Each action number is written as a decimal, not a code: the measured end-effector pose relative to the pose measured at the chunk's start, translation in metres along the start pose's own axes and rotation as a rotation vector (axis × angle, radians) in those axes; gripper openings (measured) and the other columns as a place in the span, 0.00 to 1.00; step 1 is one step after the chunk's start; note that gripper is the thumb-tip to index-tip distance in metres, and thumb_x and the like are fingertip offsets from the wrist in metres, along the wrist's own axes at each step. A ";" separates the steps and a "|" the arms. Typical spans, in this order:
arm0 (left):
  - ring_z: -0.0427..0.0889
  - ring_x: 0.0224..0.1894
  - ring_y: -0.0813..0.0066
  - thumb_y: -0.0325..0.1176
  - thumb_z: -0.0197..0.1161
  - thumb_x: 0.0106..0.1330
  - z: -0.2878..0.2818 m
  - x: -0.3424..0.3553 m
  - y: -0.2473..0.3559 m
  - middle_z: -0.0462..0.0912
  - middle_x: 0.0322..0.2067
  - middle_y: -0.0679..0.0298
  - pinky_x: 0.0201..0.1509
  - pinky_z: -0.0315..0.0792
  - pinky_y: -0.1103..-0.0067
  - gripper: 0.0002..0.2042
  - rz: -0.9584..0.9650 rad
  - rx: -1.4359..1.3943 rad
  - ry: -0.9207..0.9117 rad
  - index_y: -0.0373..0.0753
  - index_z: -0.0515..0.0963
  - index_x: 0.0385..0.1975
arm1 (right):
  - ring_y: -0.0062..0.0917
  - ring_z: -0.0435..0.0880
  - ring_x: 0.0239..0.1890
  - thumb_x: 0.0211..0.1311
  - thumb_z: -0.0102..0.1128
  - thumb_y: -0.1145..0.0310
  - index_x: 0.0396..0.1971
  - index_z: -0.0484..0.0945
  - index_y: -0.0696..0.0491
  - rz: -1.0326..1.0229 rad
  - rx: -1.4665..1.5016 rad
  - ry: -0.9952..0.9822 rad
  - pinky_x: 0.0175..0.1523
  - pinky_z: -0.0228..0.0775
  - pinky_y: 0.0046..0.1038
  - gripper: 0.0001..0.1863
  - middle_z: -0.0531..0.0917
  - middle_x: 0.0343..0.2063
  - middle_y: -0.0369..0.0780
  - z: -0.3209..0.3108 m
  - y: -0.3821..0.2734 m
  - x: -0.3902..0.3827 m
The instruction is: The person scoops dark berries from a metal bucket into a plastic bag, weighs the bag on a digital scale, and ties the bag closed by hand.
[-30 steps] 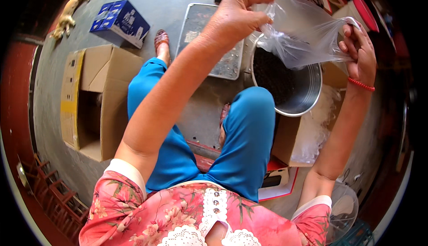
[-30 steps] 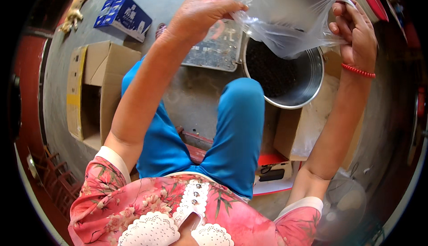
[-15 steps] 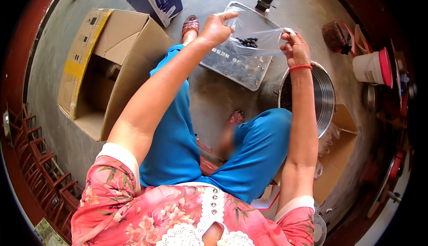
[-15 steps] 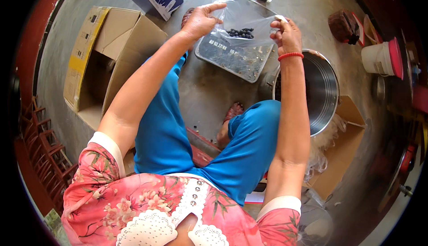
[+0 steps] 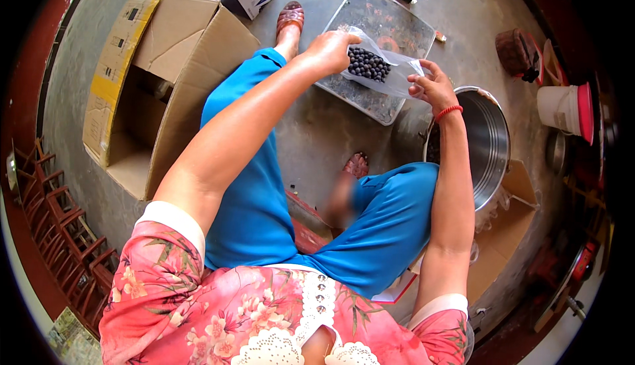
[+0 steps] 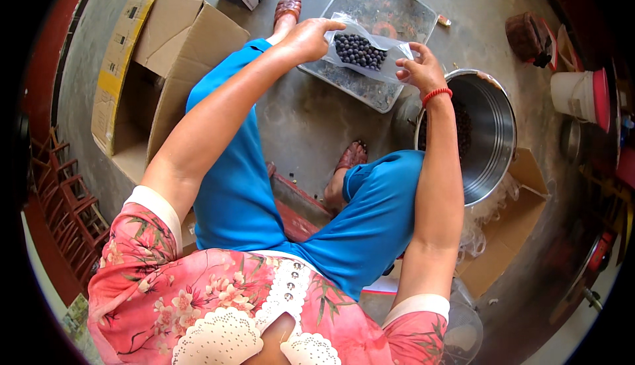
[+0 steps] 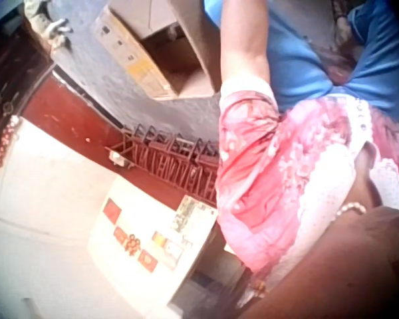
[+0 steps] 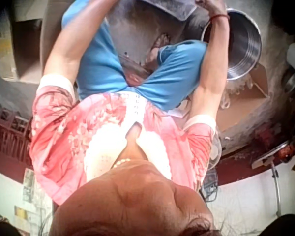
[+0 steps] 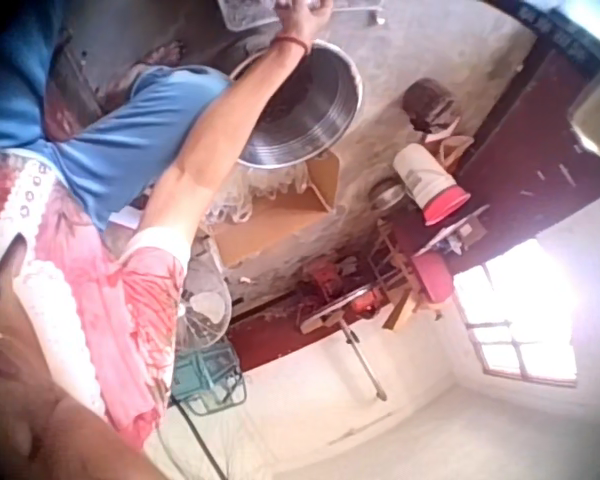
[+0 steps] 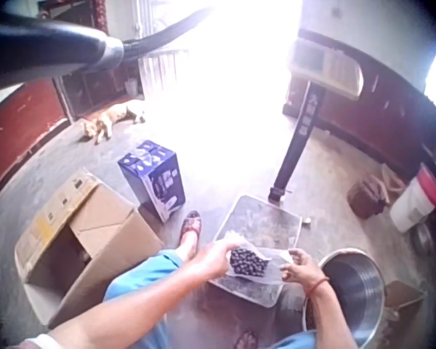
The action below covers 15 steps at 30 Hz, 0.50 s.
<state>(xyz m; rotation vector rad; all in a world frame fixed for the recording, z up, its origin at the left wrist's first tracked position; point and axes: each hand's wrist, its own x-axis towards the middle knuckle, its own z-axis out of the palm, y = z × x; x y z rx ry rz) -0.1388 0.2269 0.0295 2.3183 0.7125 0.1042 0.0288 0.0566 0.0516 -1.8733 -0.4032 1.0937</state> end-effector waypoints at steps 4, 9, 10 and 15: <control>0.75 0.42 0.56 0.23 0.50 0.45 0.001 0.002 -0.001 0.76 0.39 0.50 0.46 0.69 0.73 0.20 0.019 0.059 0.023 0.43 0.75 0.42 | 0.18 0.74 0.26 0.51 0.51 0.75 0.51 0.64 0.52 -0.054 -0.060 -0.051 0.34 0.69 0.21 0.24 0.75 0.33 0.40 -0.015 0.010 0.005; 0.73 0.44 0.57 0.30 0.57 0.47 0.003 0.006 -0.003 0.76 0.39 0.52 0.49 0.67 0.73 0.16 0.074 0.033 0.054 0.45 0.77 0.39 | 0.18 0.73 0.31 0.50 0.52 0.74 0.44 0.72 0.49 -0.148 -0.166 -0.079 0.36 0.65 0.20 0.18 0.75 0.32 0.36 -0.020 0.012 0.008; 0.73 0.44 0.58 0.31 0.57 0.47 0.004 0.007 -0.006 0.76 0.39 0.52 0.49 0.66 0.73 0.16 0.070 0.040 0.046 0.45 0.77 0.39 | 0.18 0.73 0.30 0.49 0.52 0.75 0.42 0.73 0.51 -0.179 -0.191 -0.055 0.35 0.65 0.19 0.17 0.75 0.31 0.36 -0.019 0.010 0.008; 0.74 0.44 0.59 0.32 0.58 0.47 0.008 0.011 0.002 0.76 0.38 0.53 0.49 0.67 0.73 0.15 0.090 0.056 0.036 0.45 0.77 0.39 | 0.16 0.73 0.28 0.51 0.52 0.74 0.39 0.75 0.53 -0.226 -0.103 0.042 0.32 0.66 0.18 0.13 0.75 0.29 0.35 -0.030 0.006 0.000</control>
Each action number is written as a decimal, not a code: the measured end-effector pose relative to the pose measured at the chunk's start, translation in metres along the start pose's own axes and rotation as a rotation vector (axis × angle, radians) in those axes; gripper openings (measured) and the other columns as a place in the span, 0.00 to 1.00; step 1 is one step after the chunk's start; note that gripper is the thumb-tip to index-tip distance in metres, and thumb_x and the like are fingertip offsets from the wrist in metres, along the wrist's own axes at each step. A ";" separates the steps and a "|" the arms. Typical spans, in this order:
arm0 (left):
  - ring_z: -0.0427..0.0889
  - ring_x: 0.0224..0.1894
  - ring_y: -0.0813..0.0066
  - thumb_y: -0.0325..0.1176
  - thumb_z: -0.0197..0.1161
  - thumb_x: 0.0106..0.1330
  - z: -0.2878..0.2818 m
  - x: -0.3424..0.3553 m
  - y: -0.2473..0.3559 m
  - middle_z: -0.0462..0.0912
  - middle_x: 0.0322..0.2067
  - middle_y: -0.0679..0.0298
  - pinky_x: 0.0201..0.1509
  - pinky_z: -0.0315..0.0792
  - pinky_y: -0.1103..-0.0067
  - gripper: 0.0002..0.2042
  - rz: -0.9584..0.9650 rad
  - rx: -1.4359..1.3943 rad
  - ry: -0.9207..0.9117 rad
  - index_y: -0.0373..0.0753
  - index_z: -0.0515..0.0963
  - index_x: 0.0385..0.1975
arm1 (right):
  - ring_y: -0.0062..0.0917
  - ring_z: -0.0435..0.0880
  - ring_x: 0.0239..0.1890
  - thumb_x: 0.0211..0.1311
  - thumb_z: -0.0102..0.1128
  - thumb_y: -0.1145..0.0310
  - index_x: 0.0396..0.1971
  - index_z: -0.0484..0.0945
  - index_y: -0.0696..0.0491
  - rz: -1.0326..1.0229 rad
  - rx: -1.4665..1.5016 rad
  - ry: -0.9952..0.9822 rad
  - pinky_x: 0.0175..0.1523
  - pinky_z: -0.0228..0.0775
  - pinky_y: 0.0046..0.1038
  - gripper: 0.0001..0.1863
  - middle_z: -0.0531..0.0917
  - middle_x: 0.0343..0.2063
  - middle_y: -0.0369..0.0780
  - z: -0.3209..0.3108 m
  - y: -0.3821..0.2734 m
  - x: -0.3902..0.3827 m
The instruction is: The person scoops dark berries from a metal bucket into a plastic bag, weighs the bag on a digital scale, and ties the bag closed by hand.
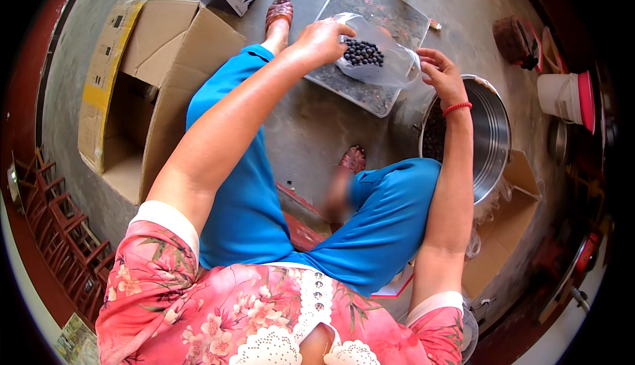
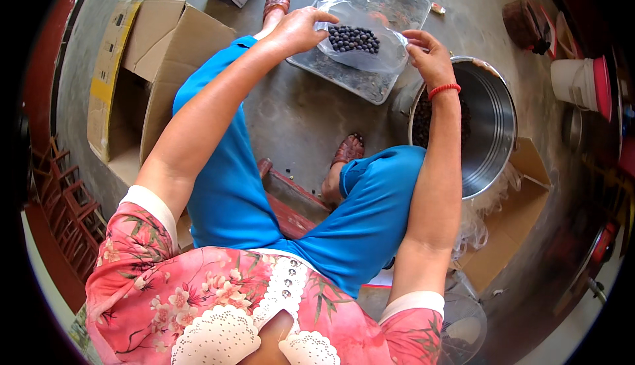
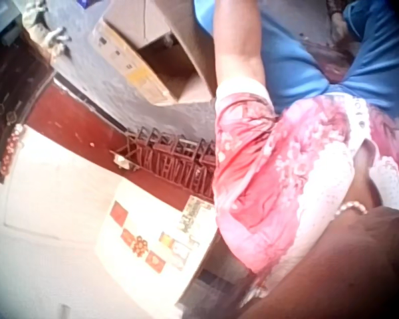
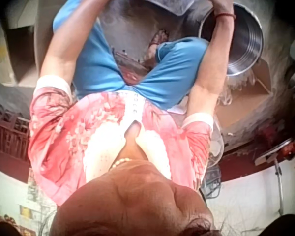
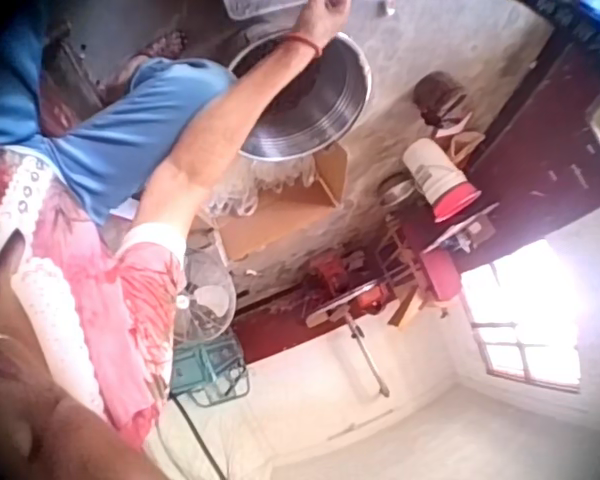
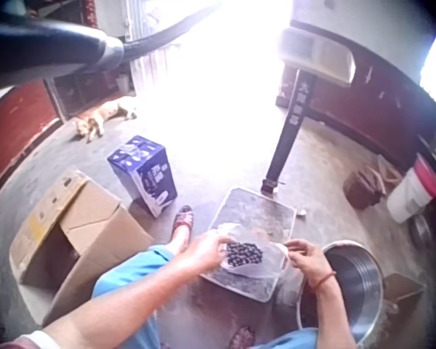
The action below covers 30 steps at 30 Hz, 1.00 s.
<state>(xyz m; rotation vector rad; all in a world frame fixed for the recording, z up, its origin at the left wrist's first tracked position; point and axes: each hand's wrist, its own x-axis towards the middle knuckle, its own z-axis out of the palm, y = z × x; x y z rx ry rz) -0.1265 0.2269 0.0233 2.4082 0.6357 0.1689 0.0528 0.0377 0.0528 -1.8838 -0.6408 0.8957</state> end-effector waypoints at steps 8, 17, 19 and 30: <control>0.77 0.38 0.69 0.29 0.55 0.45 -0.006 -0.001 -0.002 0.79 0.34 0.64 0.41 0.69 0.77 0.18 -0.064 0.102 -0.020 0.48 0.76 0.40 | 0.15 0.75 0.25 0.56 0.50 0.69 0.35 0.76 0.53 -0.015 0.087 0.161 0.29 0.69 0.16 0.09 0.78 0.26 0.34 -0.064 -0.007 -0.019; 0.77 0.35 0.60 0.26 0.55 0.43 -0.011 -0.001 0.005 0.78 0.30 0.56 0.41 0.69 0.73 0.19 -0.018 -0.017 -0.059 0.41 0.76 0.40 | 0.31 0.74 0.39 0.54 0.47 0.67 0.49 0.65 0.47 0.598 -0.061 0.095 0.32 0.74 0.32 0.20 0.73 0.41 0.42 -0.072 0.192 -0.029; 0.75 0.30 0.72 0.29 0.59 0.43 -0.006 0.001 -0.002 0.77 0.28 0.66 0.36 0.68 0.77 0.19 0.013 0.002 -0.042 0.47 0.76 0.40 | 0.38 0.72 0.43 0.53 0.49 0.66 0.53 0.60 0.44 0.578 -0.232 0.081 0.32 0.74 0.39 0.25 0.71 0.45 0.44 -0.055 0.234 -0.029; 0.76 0.38 0.59 0.24 0.55 0.42 -0.014 -0.003 0.000 0.78 0.33 0.55 0.41 0.69 0.72 0.18 0.009 -0.045 -0.085 0.42 0.76 0.37 | 0.30 0.73 0.31 0.53 0.52 0.64 0.45 0.66 0.50 0.709 -0.113 -0.126 0.27 0.69 0.26 0.18 0.72 0.35 0.41 -0.031 0.250 -0.033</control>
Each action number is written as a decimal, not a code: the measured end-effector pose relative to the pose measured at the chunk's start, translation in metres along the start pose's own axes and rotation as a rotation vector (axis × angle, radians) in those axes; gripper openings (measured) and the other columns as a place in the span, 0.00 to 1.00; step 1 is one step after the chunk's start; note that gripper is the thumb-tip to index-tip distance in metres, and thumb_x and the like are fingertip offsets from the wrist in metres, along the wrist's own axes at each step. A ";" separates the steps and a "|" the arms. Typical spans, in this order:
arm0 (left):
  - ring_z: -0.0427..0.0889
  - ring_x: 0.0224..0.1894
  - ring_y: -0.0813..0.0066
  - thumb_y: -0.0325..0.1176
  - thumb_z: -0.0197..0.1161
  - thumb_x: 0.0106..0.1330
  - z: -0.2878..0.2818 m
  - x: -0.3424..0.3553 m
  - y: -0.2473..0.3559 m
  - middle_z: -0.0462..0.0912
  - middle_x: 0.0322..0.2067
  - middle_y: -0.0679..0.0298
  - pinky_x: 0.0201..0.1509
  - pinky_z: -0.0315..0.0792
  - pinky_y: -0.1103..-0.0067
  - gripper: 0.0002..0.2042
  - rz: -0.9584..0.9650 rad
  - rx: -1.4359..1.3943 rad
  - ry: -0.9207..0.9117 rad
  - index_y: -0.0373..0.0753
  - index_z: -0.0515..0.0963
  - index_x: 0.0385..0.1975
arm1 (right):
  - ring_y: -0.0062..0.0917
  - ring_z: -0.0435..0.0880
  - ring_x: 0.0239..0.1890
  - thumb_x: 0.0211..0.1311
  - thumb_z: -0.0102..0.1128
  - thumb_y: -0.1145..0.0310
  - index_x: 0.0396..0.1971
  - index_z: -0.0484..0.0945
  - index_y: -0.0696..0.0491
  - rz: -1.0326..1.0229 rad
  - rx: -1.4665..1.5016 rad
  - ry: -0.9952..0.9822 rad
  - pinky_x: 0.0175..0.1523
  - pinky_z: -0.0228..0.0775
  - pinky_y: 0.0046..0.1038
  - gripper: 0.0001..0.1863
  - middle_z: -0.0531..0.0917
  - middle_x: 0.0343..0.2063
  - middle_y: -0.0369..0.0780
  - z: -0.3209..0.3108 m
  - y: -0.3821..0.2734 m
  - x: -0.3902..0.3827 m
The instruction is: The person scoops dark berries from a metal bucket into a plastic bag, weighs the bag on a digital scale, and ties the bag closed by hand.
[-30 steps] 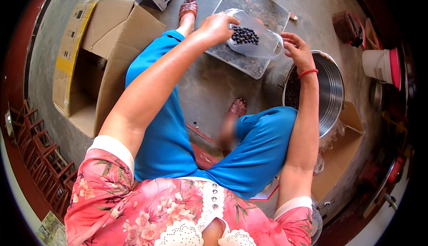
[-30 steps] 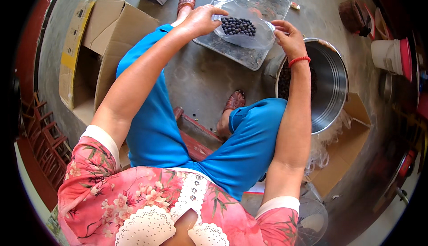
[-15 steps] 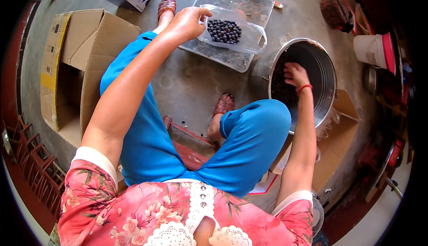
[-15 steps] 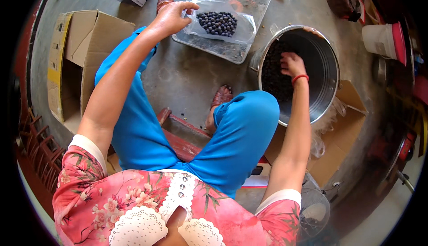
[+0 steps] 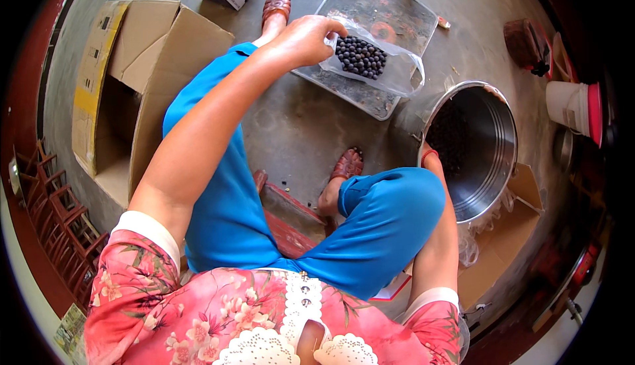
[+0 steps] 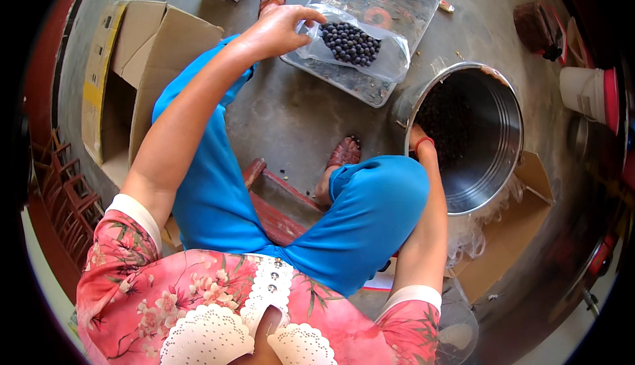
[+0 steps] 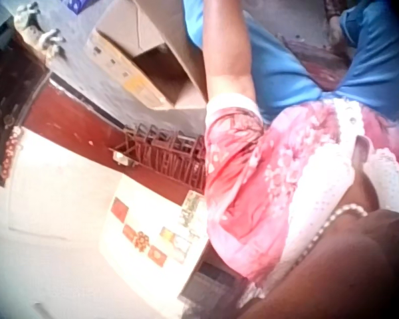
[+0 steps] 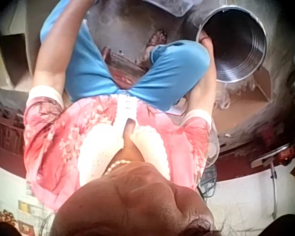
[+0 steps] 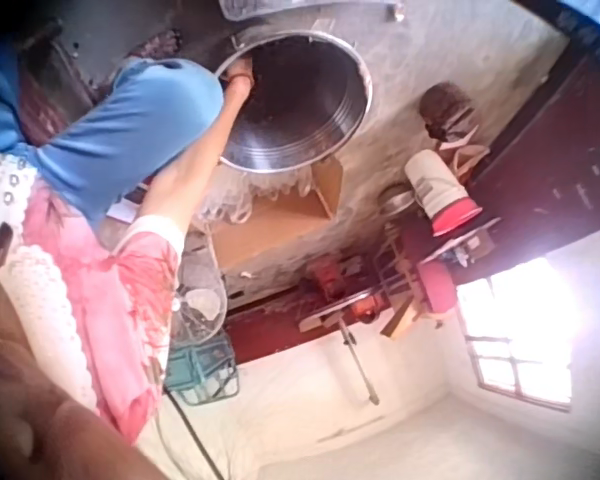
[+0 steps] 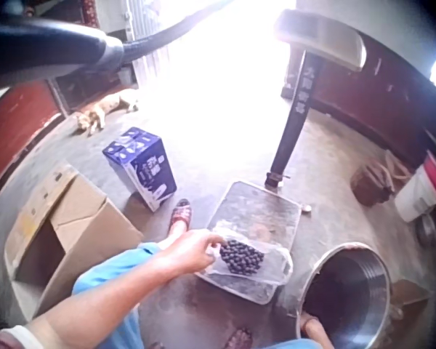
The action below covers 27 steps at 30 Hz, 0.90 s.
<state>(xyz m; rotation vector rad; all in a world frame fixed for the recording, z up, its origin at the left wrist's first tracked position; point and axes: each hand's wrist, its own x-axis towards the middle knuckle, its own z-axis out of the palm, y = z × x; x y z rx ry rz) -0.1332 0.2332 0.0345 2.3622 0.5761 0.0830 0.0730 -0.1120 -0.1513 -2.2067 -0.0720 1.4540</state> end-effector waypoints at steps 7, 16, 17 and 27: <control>0.76 0.40 0.62 0.26 0.56 0.42 0.003 -0.002 -0.017 0.78 0.35 0.55 0.43 0.68 0.76 0.20 0.014 0.057 -0.019 0.38 0.74 0.41 | 0.13 0.61 0.14 0.59 0.48 0.65 0.37 0.69 0.51 0.027 0.512 -0.174 0.18 0.56 0.14 0.08 0.68 0.20 0.33 -0.010 -0.034 -0.072; 0.73 0.45 0.58 0.23 0.54 0.42 0.003 -0.006 -0.012 0.76 0.39 0.51 0.49 0.66 0.73 0.22 -0.023 0.008 0.032 0.35 0.72 0.43 | 0.08 0.55 0.13 0.61 0.46 0.63 0.35 0.69 0.50 -0.556 0.448 -0.326 0.15 0.45 0.09 0.08 0.67 0.21 0.31 -0.042 -0.172 -0.190; 0.73 0.45 0.58 0.23 0.54 0.42 0.001 -0.008 -0.010 0.76 0.39 0.50 0.49 0.66 0.73 0.22 -0.038 0.005 0.031 0.36 0.73 0.43 | 0.08 0.55 0.12 0.61 0.46 0.63 0.34 0.69 0.50 -0.529 0.362 -0.334 0.15 0.44 0.10 0.08 0.66 0.20 0.31 -0.031 -0.194 -0.197; 0.73 0.46 0.57 0.21 0.54 0.42 -0.010 -0.015 0.000 0.76 0.40 0.51 0.48 0.67 0.71 0.24 -0.094 -0.032 -0.005 0.41 0.72 0.45 | 0.15 0.73 0.20 0.56 0.52 0.65 0.41 0.70 0.50 -0.362 -0.108 -0.143 0.22 0.69 0.21 0.12 0.74 0.25 0.36 0.087 -0.279 -0.116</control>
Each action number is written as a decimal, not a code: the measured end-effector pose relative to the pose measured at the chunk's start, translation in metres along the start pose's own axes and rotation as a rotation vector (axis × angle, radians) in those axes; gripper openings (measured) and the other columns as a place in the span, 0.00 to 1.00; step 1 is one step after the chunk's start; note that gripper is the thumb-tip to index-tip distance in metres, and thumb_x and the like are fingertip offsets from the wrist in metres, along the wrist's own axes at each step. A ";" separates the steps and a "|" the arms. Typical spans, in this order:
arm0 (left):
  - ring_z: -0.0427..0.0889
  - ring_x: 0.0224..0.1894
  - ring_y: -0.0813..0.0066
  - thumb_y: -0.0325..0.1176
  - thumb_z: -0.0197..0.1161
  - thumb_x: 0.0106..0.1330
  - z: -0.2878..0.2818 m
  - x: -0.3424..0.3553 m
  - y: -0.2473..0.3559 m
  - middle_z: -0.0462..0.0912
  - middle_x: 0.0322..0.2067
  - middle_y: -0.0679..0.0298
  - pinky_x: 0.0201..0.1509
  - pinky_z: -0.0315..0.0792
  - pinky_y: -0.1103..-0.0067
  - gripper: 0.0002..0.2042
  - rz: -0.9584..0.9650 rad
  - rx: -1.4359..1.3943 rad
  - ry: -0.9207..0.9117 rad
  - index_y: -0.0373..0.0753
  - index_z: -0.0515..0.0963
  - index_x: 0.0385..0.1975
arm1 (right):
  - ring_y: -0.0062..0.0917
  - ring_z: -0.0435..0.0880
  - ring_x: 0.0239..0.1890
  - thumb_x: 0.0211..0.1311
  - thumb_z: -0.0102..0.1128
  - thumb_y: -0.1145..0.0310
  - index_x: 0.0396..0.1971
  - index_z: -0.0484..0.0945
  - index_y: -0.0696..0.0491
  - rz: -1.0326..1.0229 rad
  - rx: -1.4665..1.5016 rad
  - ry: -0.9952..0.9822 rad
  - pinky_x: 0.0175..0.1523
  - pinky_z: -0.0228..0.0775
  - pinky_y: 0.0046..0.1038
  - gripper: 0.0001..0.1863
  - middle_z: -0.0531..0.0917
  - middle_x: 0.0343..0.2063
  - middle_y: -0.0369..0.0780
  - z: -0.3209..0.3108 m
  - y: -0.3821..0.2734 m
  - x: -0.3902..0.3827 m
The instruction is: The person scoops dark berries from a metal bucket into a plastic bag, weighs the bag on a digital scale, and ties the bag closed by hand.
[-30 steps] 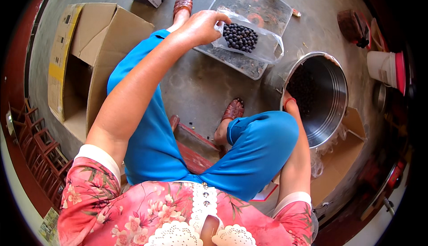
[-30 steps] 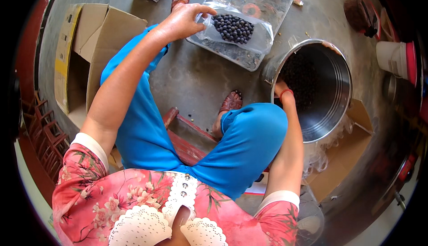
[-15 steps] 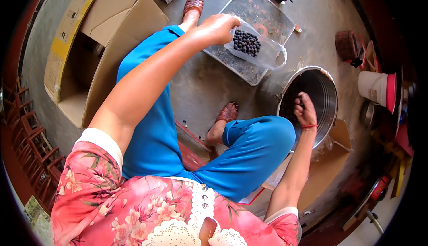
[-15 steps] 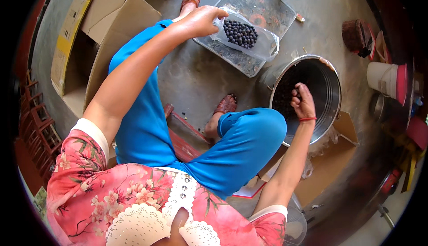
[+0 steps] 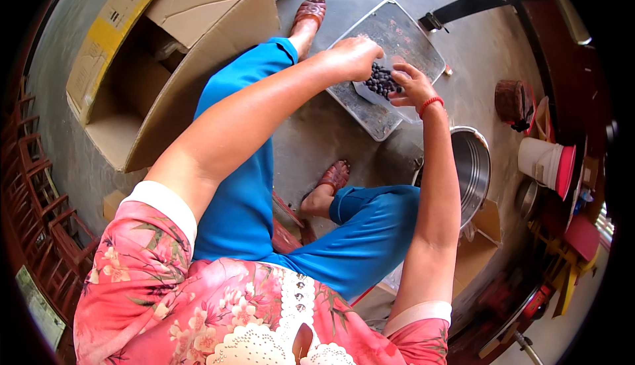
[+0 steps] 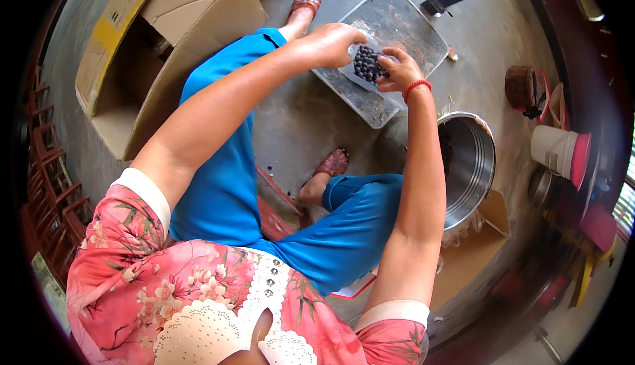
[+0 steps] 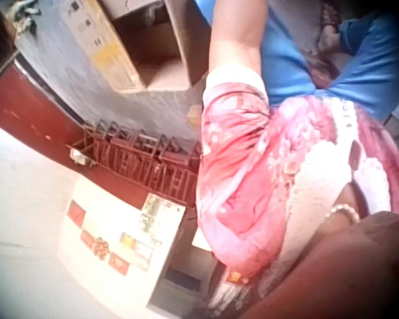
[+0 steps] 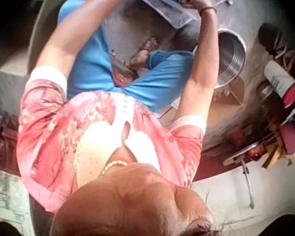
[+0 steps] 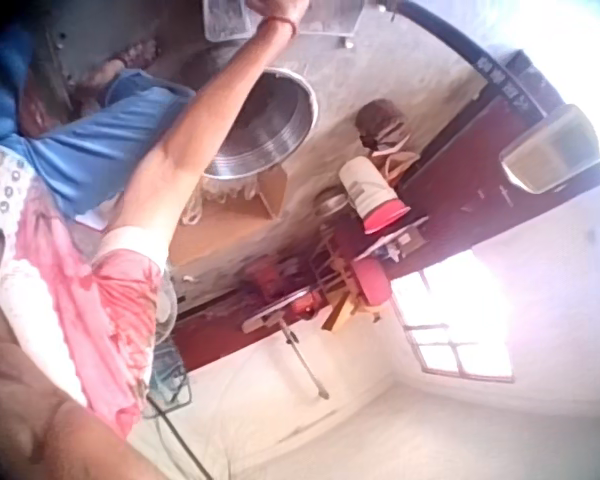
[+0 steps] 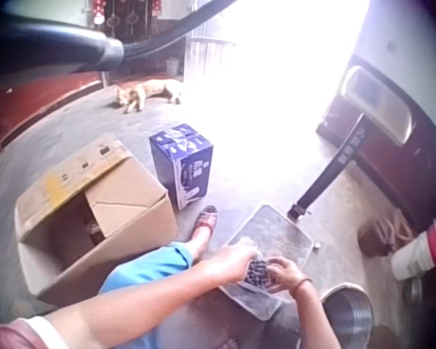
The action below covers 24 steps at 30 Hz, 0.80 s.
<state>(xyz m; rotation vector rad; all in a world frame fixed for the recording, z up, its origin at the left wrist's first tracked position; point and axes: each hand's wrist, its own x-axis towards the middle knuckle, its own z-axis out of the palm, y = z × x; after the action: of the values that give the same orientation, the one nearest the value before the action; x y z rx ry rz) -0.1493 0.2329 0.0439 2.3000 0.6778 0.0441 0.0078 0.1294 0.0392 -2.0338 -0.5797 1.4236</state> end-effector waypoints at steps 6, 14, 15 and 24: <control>0.73 0.45 0.58 0.21 0.54 0.41 -0.004 -0.002 -0.003 0.76 0.40 0.52 0.46 0.67 0.71 0.24 -0.038 -0.015 -0.022 0.42 0.73 0.45 | 0.24 0.78 0.28 0.48 0.55 0.69 0.36 0.75 0.52 -0.311 -0.255 0.347 0.28 0.72 0.26 0.12 0.78 0.27 0.37 -0.008 -0.001 -0.018; 0.75 0.41 0.56 0.29 0.55 0.44 0.001 0.007 -0.013 0.77 0.36 0.52 0.43 0.68 0.70 0.28 0.050 0.007 0.092 0.41 0.65 0.51 | 0.36 0.73 0.42 0.40 0.61 0.63 0.40 0.73 0.51 -0.477 -0.629 0.673 0.48 0.64 0.33 0.22 0.75 0.37 0.46 -0.044 0.052 -0.025; 0.75 0.40 0.56 0.29 0.55 0.44 0.002 0.008 -0.016 0.77 0.36 0.52 0.43 0.68 0.70 0.28 0.037 0.006 0.104 0.40 0.64 0.51 | 0.37 0.73 0.42 0.40 0.61 0.63 0.40 0.72 0.51 -0.473 -0.635 0.693 0.48 0.64 0.34 0.22 0.75 0.37 0.47 -0.045 0.051 -0.027; 0.74 0.42 0.55 0.55 0.58 0.43 -0.015 0.006 -0.002 0.75 0.37 0.48 0.46 0.66 0.69 0.36 -0.156 0.020 0.071 0.33 0.64 0.49 | 0.40 0.76 0.39 0.41 0.61 0.61 0.47 0.66 0.53 -0.305 -0.617 0.620 0.45 0.66 0.35 0.29 0.77 0.35 0.49 -0.053 0.038 -0.029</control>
<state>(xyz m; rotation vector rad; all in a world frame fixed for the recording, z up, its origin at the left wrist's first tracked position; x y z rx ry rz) -0.1484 0.2461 0.0526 2.2663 0.8956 0.0458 0.0484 0.0711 0.0471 -2.5383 -1.0708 0.4016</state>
